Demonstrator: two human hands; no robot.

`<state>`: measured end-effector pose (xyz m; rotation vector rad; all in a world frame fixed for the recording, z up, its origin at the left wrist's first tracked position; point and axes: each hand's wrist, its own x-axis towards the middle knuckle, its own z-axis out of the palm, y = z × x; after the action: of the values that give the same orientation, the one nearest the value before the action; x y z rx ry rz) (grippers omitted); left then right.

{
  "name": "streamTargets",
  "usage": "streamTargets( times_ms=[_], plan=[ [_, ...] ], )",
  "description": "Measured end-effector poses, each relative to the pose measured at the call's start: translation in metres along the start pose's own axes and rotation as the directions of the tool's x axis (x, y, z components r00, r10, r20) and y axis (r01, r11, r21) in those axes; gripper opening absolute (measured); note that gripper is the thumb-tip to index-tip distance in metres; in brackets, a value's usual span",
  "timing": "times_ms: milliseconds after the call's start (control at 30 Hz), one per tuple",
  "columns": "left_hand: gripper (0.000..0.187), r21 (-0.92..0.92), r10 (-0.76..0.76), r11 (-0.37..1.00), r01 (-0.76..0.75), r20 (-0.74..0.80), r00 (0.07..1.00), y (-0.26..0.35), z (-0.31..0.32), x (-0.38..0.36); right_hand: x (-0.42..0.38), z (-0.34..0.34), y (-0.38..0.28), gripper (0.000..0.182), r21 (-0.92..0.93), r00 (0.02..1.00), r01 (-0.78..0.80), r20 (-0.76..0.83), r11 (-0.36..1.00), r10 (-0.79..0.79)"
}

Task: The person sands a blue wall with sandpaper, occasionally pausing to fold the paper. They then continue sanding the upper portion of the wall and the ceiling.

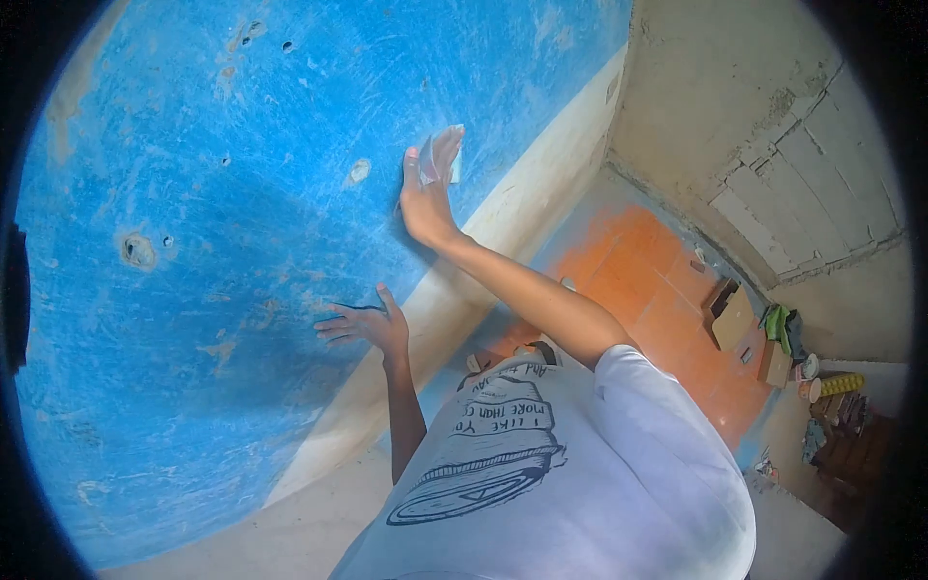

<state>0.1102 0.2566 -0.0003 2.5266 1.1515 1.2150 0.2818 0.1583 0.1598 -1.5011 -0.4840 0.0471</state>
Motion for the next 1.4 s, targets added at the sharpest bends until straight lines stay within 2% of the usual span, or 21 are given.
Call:
streamTargets(
  times_ms=[67,100,200,233,333,367,467,500,600,633,733,767,867,933,1000,1033,1133,1167,1267,1300,1400],
  plan=[
    [0.116,-0.005,0.008,1.000,-0.008,-0.010,1.000,0.002,0.004,0.006,-0.014,0.008,-0.012,0.081,0.002,0.999,0.042,0.013,0.999,-0.042],
    [0.117,0.001,0.013,1.000,-0.013,-0.019,1.000,-0.001,0.006,0.003,-0.029,0.015,-0.012,0.081,-0.051,0.969,0.210,0.141,0.976,-0.201],
    [0.118,0.005,-0.010,1.000,0.010,0.007,1.000,-0.008,0.013,0.000,-0.016,0.005,-0.008,0.083,-0.041,0.992,0.090,0.088,0.995,-0.086],
    [0.119,0.006,-0.033,0.999,0.033,0.020,0.999,-0.008,0.012,-0.001,0.003,0.002,-0.001,0.084,-0.022,0.997,0.063,-0.038,0.998,-0.063],
    [0.117,0.022,-0.053,0.998,0.052,0.040,0.998,-0.004,0.007,0.000,-0.012,0.010,-0.010,0.083,-0.040,0.993,0.119,-0.009,0.992,-0.120],
    [0.117,0.028,-0.065,0.998,0.064,0.033,0.997,-0.001,0.009,0.000,-0.029,0.015,-0.009,0.083,-0.047,0.972,0.208,0.125,0.977,-0.201],
    [0.118,0.030,-0.067,0.997,0.066,0.026,0.997,-0.003,0.010,0.001,-0.018,0.000,-0.015,0.082,-0.127,0.979,0.173,0.130,0.977,-0.156],
    [0.118,0.017,-0.058,0.998,0.057,0.029,0.998,-0.006,0.011,0.001,0.003,-0.001,0.000,0.079,-0.126,0.994,0.104,-0.011,0.987,-0.106],
    [0.117,0.001,-0.033,0.999,0.033,0.003,0.999,-0.008,0.010,0.000,0.003,0.005,0.004,0.076,-0.118,0.994,0.076,-0.063,0.990,-0.084],
    [0.117,-0.001,-0.027,1.000,0.027,-0.013,1.000,-0.006,0.012,0.001,-0.019,0.011,-0.003,0.075,-0.142,0.983,0.184,0.034,0.973,-0.181],
    [0.117,0.003,-0.033,0.999,0.033,-0.030,0.999,-0.003,0.012,0.002,-0.032,-0.006,-0.011,0.086,-0.179,0.955,0.165,0.274,0.970,-0.112],
    [0.117,0.005,-0.030,1.000,0.030,-0.010,0.999,-0.005,0.011,0.001,-0.016,-0.006,0.002,0.085,-0.157,0.990,0.088,0.121,0.984,-0.069],
    [0.116,0.004,-0.034,0.999,0.034,0.028,0.999,-0.009,0.009,0.000,0.010,-0.008,0.021,0.084,-0.030,0.998,0.013,-0.067,0.999,-0.015],
    [0.116,-0.005,-0.051,0.999,0.052,0.032,0.998,-0.008,0.010,-0.001,-0.017,-0.007,-0.003,0.085,-0.084,0.988,0.102,0.122,0.991,-0.091],
    [0.116,0.016,-0.014,1.000,0.014,-0.001,1.000,-0.007,0.011,0.001,-0.032,-0.015,-0.016,0.085,-0.137,0.933,0.197,0.329,0.971,-0.143],
    [0.115,0.029,0.000,1.000,0.001,-0.018,1.000,-0.007,0.012,0.000,-0.018,-0.016,-0.005,0.082,-0.180,0.958,0.195,0.246,0.964,-0.148],
    [0.116,0.026,0.030,0.999,-0.030,-0.015,0.999,-0.011,0.012,-0.001,0.009,-0.008,0.011,0.083,-0.086,0.995,0.043,-0.085,0.995,-0.050],
    [0.116,0.032,0.030,0.999,-0.030,-0.022,0.999,-0.011,0.013,-0.001,-0.005,0.003,0.011,0.082,-0.124,0.991,0.130,-0.022,0.984,-0.133],
    [0.116,0.039,0.019,0.999,-0.018,-0.024,1.000,-0.010,0.015,0.002,-0.044,-0.007,-0.026,0.078,-0.187,0.902,0.250,0.402,0.950,-0.158],
    [0.116,0.033,0.002,0.999,-0.002,-0.012,1.000,-0.009,0.014,0.002,-0.031,-0.007,-0.011,0.077,-0.186,0.917,0.301,0.324,0.935,-0.231],
    [0.116,0.022,-0.011,1.000,0.010,0.012,1.000,-0.009,0.011,-0.003,0.002,-0.003,0.007,0.078,-0.135,0.996,0.062,-0.057,0.989,-0.070]
  ],
)
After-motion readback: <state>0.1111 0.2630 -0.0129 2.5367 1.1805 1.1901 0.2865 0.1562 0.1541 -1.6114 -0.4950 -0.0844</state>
